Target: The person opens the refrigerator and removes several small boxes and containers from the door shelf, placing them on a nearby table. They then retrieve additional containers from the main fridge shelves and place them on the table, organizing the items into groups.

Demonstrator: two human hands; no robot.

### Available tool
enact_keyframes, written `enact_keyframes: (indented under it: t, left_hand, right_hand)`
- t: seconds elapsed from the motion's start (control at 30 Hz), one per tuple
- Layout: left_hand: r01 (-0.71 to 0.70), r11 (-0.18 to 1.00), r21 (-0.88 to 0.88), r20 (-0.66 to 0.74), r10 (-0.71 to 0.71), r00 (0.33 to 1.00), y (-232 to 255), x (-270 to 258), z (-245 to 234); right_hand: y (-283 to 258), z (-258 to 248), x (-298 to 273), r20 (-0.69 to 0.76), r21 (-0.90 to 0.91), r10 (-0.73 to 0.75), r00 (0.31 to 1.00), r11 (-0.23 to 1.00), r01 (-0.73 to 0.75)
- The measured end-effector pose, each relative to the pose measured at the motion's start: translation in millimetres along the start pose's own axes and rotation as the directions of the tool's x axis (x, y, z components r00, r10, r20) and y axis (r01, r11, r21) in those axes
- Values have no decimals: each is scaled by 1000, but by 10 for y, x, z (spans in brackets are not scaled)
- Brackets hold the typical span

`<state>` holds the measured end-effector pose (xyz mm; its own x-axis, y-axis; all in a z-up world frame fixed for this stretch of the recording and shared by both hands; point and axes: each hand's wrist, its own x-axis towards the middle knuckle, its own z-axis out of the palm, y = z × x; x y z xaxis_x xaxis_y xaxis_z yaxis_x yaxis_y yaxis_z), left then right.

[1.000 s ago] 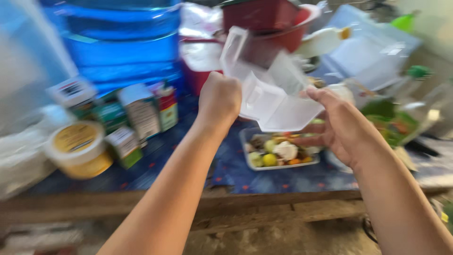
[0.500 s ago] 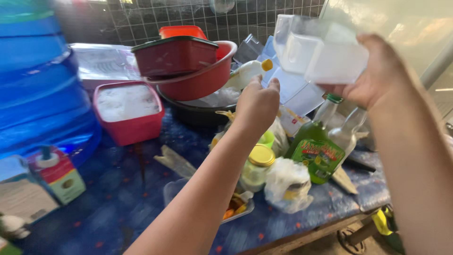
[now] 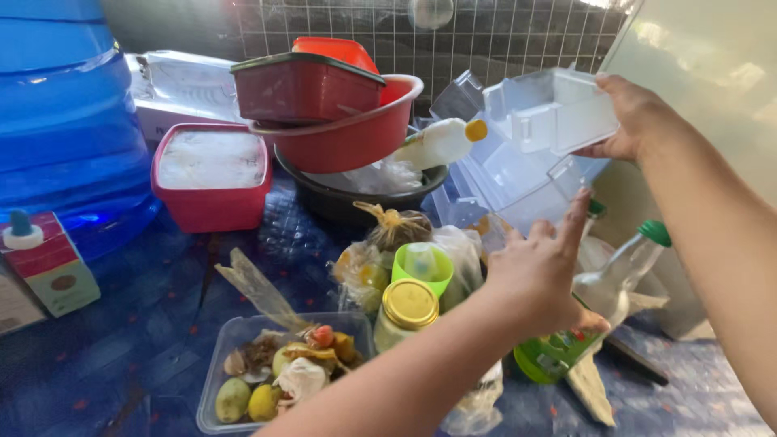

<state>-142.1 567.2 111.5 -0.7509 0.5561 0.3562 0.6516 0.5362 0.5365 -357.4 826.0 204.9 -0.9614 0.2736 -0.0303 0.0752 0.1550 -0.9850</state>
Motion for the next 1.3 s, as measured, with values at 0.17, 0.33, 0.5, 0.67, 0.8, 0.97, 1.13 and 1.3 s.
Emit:
enact_keyframes:
  t: [0.17,0.33,0.5,0.67,0.8,0.97,1.13,1.3]
  left_hand:
    - [114,985,-128,-45,-121,992,-9,85,294]
    - [32,974,-224,-215,-81,973,-151,117,525]
    - [23,974,-227,-266,-84,960,-213,128,584]
    - [-12,968,-250,-275,-59,959,-221,53,517]
    - [2,964,-267,-243,-70,967,-174,-16,441]
    - [68,964,-257,-159,-112,981,-70,-95,334]
    - [88,965,-247,-159,-130,979,-25,-135,318]
    - [73,969,-238,-213,-126,969,-132,-130,320]
  right_hand:
    - [28,222,70,-95,-196,83,992,975,-100]
    - [107,402,77,-253,-365,105,962,910,-195]
    - [163,468,-48,-190,-467,210,959,840,-277]
    - [180,460,-199,-186,-443,268,945,836,-324]
    - [183,294,-295,-149,-306,229,962,915,-265]
    - [266,-66,-502,-49,-41,185,982,982,-187]
    - [427,-300,-642,-40,98,144,989,985,-139]
    - [524,-311,-1080,47,286,94,995,953,-103]
